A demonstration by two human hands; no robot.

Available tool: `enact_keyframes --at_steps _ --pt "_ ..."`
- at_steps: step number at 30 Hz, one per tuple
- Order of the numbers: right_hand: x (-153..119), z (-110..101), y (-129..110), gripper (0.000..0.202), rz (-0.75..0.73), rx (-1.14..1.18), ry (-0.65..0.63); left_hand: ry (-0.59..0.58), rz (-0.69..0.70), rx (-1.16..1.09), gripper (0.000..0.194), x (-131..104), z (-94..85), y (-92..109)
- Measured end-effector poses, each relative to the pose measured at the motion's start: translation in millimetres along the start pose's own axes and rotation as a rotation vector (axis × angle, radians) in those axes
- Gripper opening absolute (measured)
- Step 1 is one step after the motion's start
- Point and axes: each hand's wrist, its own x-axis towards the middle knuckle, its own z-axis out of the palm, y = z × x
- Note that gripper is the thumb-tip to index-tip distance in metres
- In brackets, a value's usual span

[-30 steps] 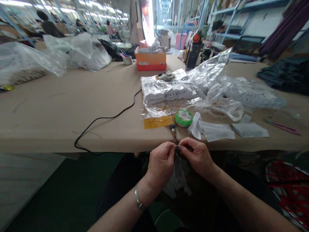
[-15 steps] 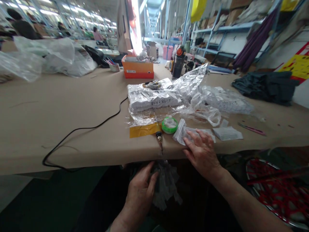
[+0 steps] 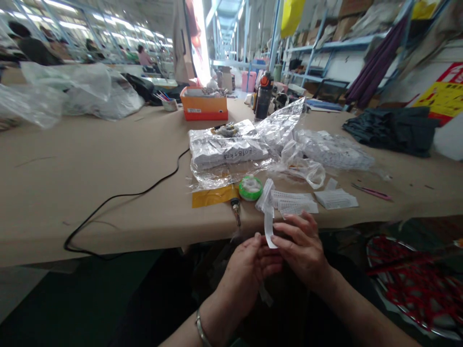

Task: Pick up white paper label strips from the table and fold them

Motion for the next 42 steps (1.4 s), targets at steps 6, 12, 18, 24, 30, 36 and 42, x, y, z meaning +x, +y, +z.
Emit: enact_keyframes --at_steps 6,12,18,24,30,36,42 --pt "-9.4 -11.0 0.8 0.018 -0.028 0.044 -0.092 0.070 0.004 -0.104 0.008 13.1 17.6 0.1" --pt "-5.5 -5.8 42.8 0.025 0.149 -0.251 -0.133 0.186 -0.036 0.139 0.017 13.6 16.2 -5.6" --pt "-7.4 0.5 52.0 0.015 0.179 -0.164 0.000 0.131 -0.041 0.208 0.013 13.0 13.9 -12.1" --pt "-6.2 -13.1 30.4 0.013 0.050 0.085 0.072 0.056 -0.188 0.079 0.013 10.8 17.2 -2.9" --pt "-18.5 -12.1 -0.6 0.013 -0.129 0.283 -0.193 -0.053 -0.152 -0.105 0.005 8.8 16.5 -2.4" --pt "-26.2 -9.0 -7.7 0.016 -0.126 0.287 -0.272 -0.077 -0.175 -0.139 0.017 9.6 16.2 -7.2" --pt "-27.4 -27.9 22.5 0.025 0.004 0.156 -0.185 0.017 -0.160 0.012 0.014 11.5 17.3 -9.3"
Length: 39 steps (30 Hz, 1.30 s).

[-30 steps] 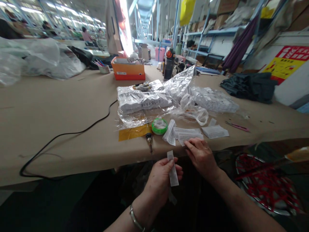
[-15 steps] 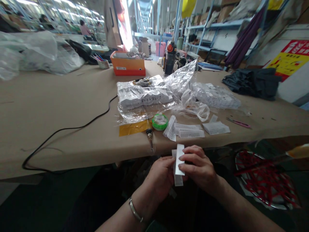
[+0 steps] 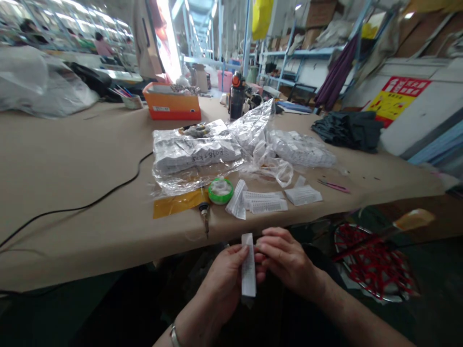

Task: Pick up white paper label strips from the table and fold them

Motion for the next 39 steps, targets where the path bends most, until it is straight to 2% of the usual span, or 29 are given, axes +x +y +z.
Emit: enact_keyframes --at_steps 3,6,8,14,20,22,25,26,28,31,35,39 --pt "-10.1 -18.4 42.4 0.041 0.299 -0.358 0.137 0.094 -0.033 0.078 0.013 1.2 -0.6 -0.1" --pt "-23.5 -30.9 78.7 0.045 0.408 -0.584 0.103 0.110 -0.038 0.106 0.011 2.6 -1.9 -2.9" --pt "-31.3 -34.6 91.0 0.037 0.383 -0.578 0.085 0.108 -0.045 0.111 0.010 3.2 -2.5 -5.6" --pt "-42.2 -38.2 98.5 0.023 0.343 -0.455 0.210 0.107 -0.046 0.116 0.012 2.5 -3.6 -9.2" --pt "-37.6 -46.1 107.4 0.019 0.398 -0.357 0.457 0.108 -0.042 0.123 0.011 -0.9 -4.6 -7.1" --pt "-31.2 -49.6 97.9 0.016 0.412 -0.336 0.538 0.105 -0.038 0.123 0.012 -3.1 -3.5 -7.0" --pt "-17.5 -44.4 62.0 0.010 0.369 -0.202 0.585 0.091 -0.055 0.111 0.012 -7.0 -0.4 -6.8" --pt "-12.5 -38.7 45.7 0.013 0.316 -0.118 0.539 0.081 -0.071 0.098 0.012 -8.1 0.9 -6.4" --pt "-3.3 -22.3 12.1 0.017 0.146 0.044 0.339 0.040 -0.088 0.055 0.013 -9.6 3.1 -5.2" --pt "5.9 6.3 -26.2 0.013 -0.084 0.146 0.104 -0.021 -0.031 -0.040 0.009 -10.6 3.6 -3.6" --pt "7.2 29.0 -39.9 0.014 -0.126 0.175 0.027 0.007 0.018 -0.102 0.007 -11.2 -1.8 -3.7" --pt "4.2 28.5 -35.8 0.016 -0.117 0.218 -0.018 0.030 0.060 -0.128 0.002 -11.2 -7.5 -4.4"
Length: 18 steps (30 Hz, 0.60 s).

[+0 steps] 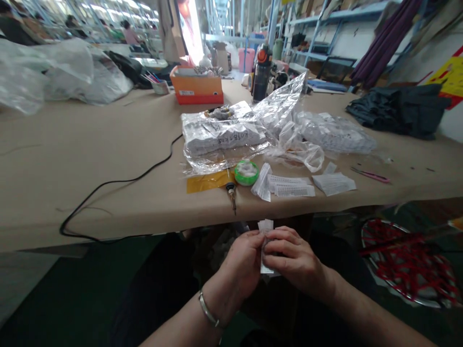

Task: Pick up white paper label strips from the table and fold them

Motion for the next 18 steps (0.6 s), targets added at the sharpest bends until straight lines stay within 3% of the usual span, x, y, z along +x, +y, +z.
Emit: enact_keyframes --at_steps 11,14,16,18 --pt "0.0 -0.3 -4.4 0.015 -0.001 0.024 -0.038 -0.047 -0.029 -0.056 0.012 -2.7 -1.2 -1.3" --pt "-2.4 -1.3 -7.0 0.018 0.007 0.060 -0.041 -0.013 -0.024 -0.044 0.010 -3.4 -3.3 -3.2" --pt "-5.8 -4.1 -7.8 0.029 0.054 0.146 -0.011 -0.003 -0.024 -0.025 0.008 -5.5 -5.6 -3.0" --pt "-9.3 -7.8 -6.9 0.037 0.221 0.269 0.071 -0.051 -0.062 0.027 0.011 -10.3 -8.9 -1.7"
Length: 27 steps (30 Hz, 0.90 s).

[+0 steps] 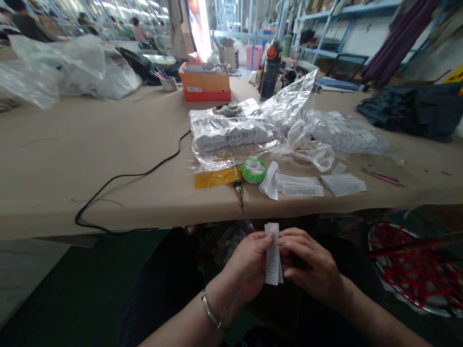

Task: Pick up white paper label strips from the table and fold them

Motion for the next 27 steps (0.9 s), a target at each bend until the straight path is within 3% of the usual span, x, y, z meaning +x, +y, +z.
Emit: enact_keyframes --at_steps 3,6,9,15,18,21,24,27 --pt "-1.2 -3.9 3.9 0.037 0.431 0.342 0.075 -0.115 -0.101 0.080 0.021 -12.1 -6.4 -0.6" --pt "0.7 1.0 9.2 0.056 0.763 0.865 -0.182 -0.195 -0.182 0.101 0.027 -24.1 -14.0 -6.7" --pt "1.3 14.4 13.1 0.061 0.851 1.152 -0.405 -0.239 -0.225 0.120 0.032 -32.0 -21.4 -16.0" --pt "3.2 38.6 12.9 0.032 0.844 1.359 -0.428 -0.205 -0.209 0.207 0.032 -42.1 -28.4 -25.9" --pt "4.4 40.7 8.8 0.029 0.838 1.334 -0.456 -0.178 -0.227 0.229 0.028 -48.9 -28.4 -24.4" --pt "2.2 35.9 -0.6 0.043 0.850 1.183 -0.444 -0.131 -0.219 0.204 0.026 -56.7 -29.0 -21.6" --pt "-2.3 27.3 -16.1 0.045 0.776 0.793 -0.341 -0.099 -0.189 0.164 0.023 -64.2 -30.8 -21.5" --pt "-7.0 20.3 -32.7 0.041 0.557 0.359 -0.302 -0.091 -0.206 0.156 0.023 -70.6 -32.2 -26.0"
